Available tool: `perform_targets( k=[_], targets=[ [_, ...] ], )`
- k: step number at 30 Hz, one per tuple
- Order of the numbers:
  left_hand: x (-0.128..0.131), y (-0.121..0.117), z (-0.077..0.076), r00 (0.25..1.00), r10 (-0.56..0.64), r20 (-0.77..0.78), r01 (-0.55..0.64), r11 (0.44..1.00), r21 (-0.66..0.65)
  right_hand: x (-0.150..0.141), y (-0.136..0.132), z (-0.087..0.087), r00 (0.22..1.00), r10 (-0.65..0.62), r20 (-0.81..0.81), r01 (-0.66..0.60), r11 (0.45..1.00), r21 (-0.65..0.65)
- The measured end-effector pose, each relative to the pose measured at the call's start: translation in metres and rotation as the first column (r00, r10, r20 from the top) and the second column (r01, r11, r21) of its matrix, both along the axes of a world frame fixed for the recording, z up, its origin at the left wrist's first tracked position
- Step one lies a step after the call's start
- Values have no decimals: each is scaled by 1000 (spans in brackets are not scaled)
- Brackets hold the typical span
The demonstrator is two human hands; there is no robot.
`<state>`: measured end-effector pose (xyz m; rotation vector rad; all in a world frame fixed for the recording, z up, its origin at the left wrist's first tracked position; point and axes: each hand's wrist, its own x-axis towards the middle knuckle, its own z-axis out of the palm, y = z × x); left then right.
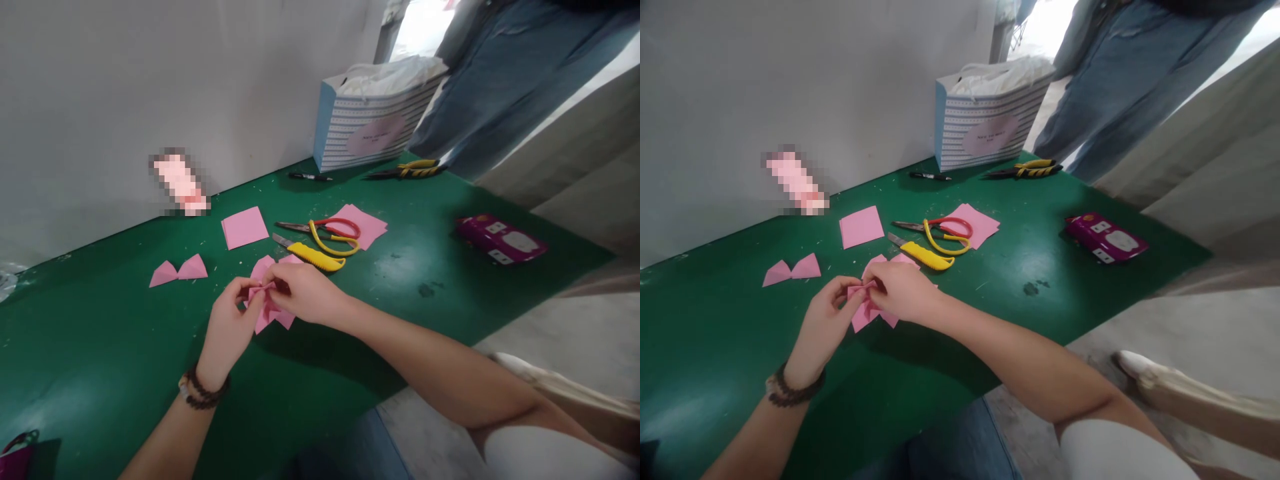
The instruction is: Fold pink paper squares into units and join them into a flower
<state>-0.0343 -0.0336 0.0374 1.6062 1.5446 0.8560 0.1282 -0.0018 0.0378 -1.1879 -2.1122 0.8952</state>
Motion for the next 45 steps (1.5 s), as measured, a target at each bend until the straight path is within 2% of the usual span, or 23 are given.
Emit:
perform_targets(
  k=[7, 10, 15, 22, 25, 30, 35, 38, 41, 43, 45],
  targets=[
    [-4, 1, 2, 978, 111, -178, -89, 988, 128, 2, -2, 3, 992, -42, -115, 36, 998, -55],
    [-2, 0, 3, 982, 115, -148, -96, 987, 129, 2, -1, 3, 991, -73, -114, 69, 997, -36],
    [1, 0, 5, 997, 75, -17, -74, 997, 23, 2, -1, 2, 989, -54, -135, 51, 998, -24],
    [0, 0, 7, 993, 91, -79, -89, 996, 26, -1, -2, -2, 983, -3, -184, 0, 1000, -12],
    [1, 0, 5, 991, 112, -68, -110, 993, 33, -2, -2, -4, 976, 2, -217, 5, 999, 32],
    [0, 0, 3, 994, 104, 33, -104, 995, 7, -1, -1, -7, 973, 28, -230, 14, 984, 180],
    [-2, 0, 2, 993, 117, -11, -117, 992, 40, 2, 0, -4, 979, 100, -176, -51, 963, 266],
    [-1, 0, 2, 991, 127, -44, -124, 990, 70, 3, 0, 2, 979, 86, -183, -47, 978, 204],
    [1, -1, 5, 990, 122, -73, -115, 989, 97, 4, 2, 5, 970, 30, -242, -23, 999, 33],
    [2, -2, 7, 990, 113, -86, -103, 989, 104, 5, 3, 5, 960, 8, -278, -36, 995, -96],
    [2, -3, 9, 990, 105, -91, -96, 990, 103, 5, 4, 5, 962, 0, -272, -43, 987, -153]
  ],
)
